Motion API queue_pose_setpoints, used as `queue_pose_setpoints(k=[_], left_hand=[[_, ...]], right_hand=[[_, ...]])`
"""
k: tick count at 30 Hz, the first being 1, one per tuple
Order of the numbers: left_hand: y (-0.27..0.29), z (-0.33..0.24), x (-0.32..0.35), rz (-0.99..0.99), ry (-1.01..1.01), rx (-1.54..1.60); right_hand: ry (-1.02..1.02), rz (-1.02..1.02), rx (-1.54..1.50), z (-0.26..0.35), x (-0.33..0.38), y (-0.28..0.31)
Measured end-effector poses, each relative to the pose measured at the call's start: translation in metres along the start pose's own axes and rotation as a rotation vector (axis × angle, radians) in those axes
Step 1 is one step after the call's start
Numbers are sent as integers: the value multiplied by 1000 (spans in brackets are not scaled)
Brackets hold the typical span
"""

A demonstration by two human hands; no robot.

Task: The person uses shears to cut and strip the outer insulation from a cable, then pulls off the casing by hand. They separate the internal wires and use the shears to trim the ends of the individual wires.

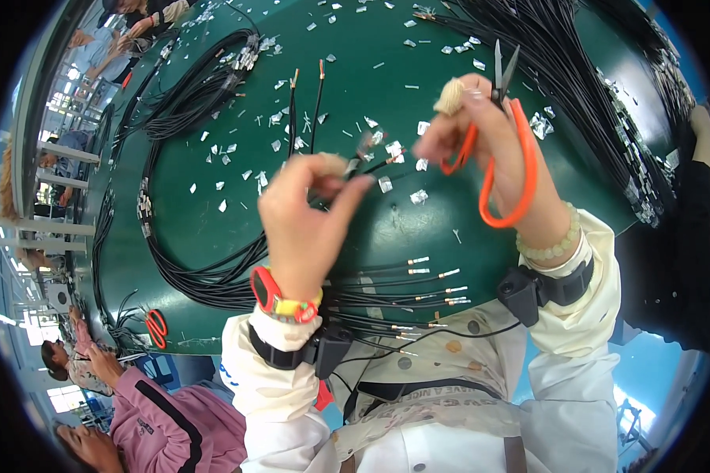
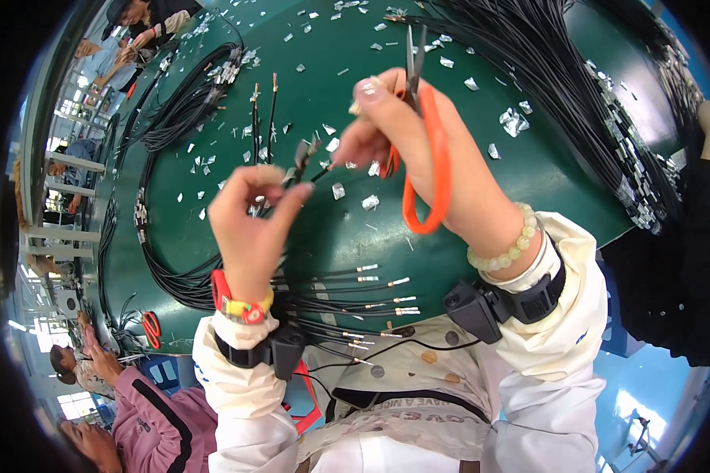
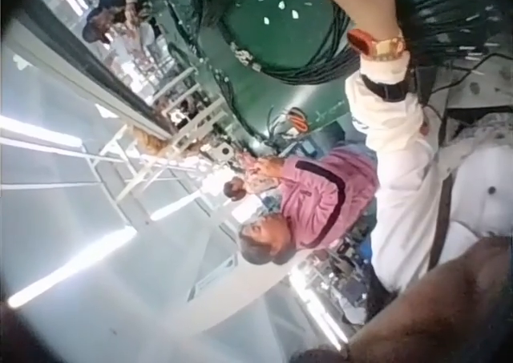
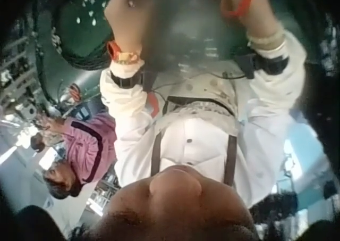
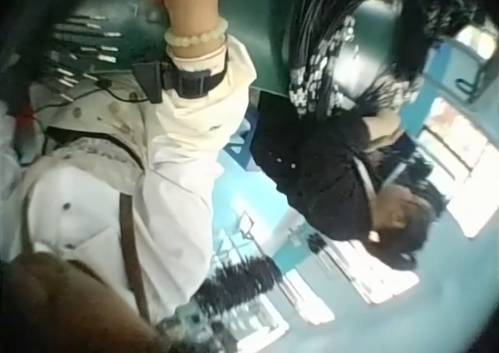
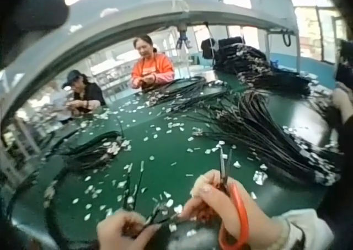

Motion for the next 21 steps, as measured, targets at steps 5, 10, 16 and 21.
queue_pose_setpoints(k=[5, 10, 16, 21], left_hand=[[26, -5, -8, 258, 292, -324], [11, -27, 3, 581, -68, -144], [1, -17, 10, 682, -356, -281], [2, -12, 13, 477, 230, 250]], right_hand=[[272, -76, 129, -2, -11, -1], [188, -52, 99, 8, -3, 7], [-39, 60, -60, 7, 3, 5], [73, 112, 72, -15, 5, 0]])
Point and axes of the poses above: each hand's wrist, its own x-axis away from the middle knuckle, its own y-axis out of the back of the hand, z = x × y, the point moved 1 cm from there along -x, towards the middle knuckle, and after that the axes turned 7 degrees about z, right-handed, at the moved point
